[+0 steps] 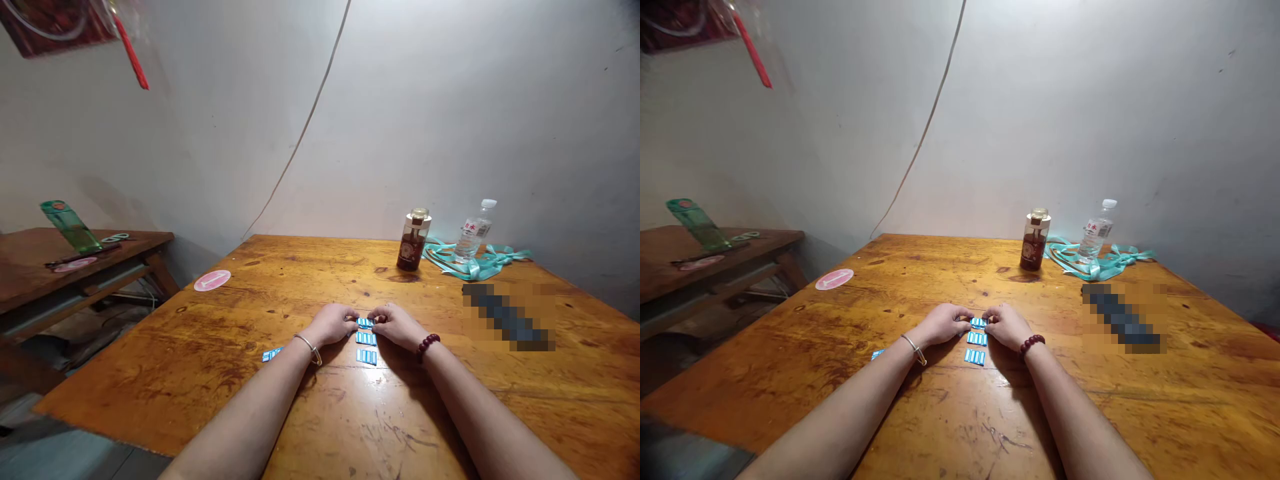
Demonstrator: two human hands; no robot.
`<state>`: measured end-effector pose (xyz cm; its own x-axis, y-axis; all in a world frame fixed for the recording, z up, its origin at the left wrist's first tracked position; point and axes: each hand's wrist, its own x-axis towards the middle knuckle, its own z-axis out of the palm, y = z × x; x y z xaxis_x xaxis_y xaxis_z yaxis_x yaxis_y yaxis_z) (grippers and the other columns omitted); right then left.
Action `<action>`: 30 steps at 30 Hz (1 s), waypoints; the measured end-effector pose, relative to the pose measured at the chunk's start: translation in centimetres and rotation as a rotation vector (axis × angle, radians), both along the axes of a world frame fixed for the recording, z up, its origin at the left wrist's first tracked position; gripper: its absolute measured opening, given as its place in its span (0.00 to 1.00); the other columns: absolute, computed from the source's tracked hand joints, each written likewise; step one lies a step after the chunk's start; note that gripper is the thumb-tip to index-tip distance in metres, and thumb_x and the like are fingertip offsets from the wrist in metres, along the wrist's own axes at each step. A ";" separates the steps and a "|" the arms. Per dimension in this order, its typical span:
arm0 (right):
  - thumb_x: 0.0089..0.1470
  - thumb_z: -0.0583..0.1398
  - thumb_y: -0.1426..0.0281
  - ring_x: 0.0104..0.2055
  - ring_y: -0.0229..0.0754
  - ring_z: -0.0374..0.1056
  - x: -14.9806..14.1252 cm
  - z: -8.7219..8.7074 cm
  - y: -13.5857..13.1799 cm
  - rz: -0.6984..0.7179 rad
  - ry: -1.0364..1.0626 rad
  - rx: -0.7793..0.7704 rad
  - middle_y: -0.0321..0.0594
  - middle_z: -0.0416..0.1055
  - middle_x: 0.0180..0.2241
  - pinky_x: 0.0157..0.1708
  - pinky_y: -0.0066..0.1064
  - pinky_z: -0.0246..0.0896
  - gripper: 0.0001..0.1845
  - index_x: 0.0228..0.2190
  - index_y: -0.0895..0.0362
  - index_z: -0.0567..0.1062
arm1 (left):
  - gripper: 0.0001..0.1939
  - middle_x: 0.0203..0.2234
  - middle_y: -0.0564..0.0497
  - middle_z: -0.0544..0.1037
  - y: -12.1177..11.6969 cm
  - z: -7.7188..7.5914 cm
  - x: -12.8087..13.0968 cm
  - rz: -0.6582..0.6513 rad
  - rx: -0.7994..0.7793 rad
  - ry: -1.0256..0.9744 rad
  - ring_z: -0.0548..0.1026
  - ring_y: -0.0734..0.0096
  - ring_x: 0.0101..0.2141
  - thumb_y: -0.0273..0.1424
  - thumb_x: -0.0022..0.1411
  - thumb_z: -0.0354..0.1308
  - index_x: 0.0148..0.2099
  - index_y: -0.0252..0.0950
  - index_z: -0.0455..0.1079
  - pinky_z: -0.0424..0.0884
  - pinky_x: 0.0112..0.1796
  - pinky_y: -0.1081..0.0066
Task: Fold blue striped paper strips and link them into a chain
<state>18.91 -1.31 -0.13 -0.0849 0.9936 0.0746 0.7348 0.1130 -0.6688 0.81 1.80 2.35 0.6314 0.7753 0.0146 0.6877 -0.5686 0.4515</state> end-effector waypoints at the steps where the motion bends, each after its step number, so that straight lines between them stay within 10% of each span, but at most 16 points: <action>1: 0.38 0.58 0.71 0.29 0.36 0.61 0.0 -0.1 0.1 -0.008 -0.008 0.004 0.37 0.66 0.27 0.30 0.26 0.54 0.11 0.29 0.56 0.74 | 0.13 0.29 0.53 0.74 0.0 0.0 0.0 -0.004 -0.004 0.015 0.68 0.72 0.29 0.36 0.50 0.50 0.37 0.41 0.71 0.58 0.29 0.77; 30: 0.38 0.57 0.70 0.27 0.35 0.60 -0.3 -0.3 0.1 -0.061 -0.060 0.017 0.35 0.65 0.25 0.27 0.24 0.52 0.10 0.26 0.53 0.75 | 0.10 0.26 0.53 0.74 0.3 -1.6 0.0 0.161 0.049 -0.037 0.68 0.71 0.29 0.37 0.47 0.53 0.31 0.40 0.71 0.59 0.27 0.76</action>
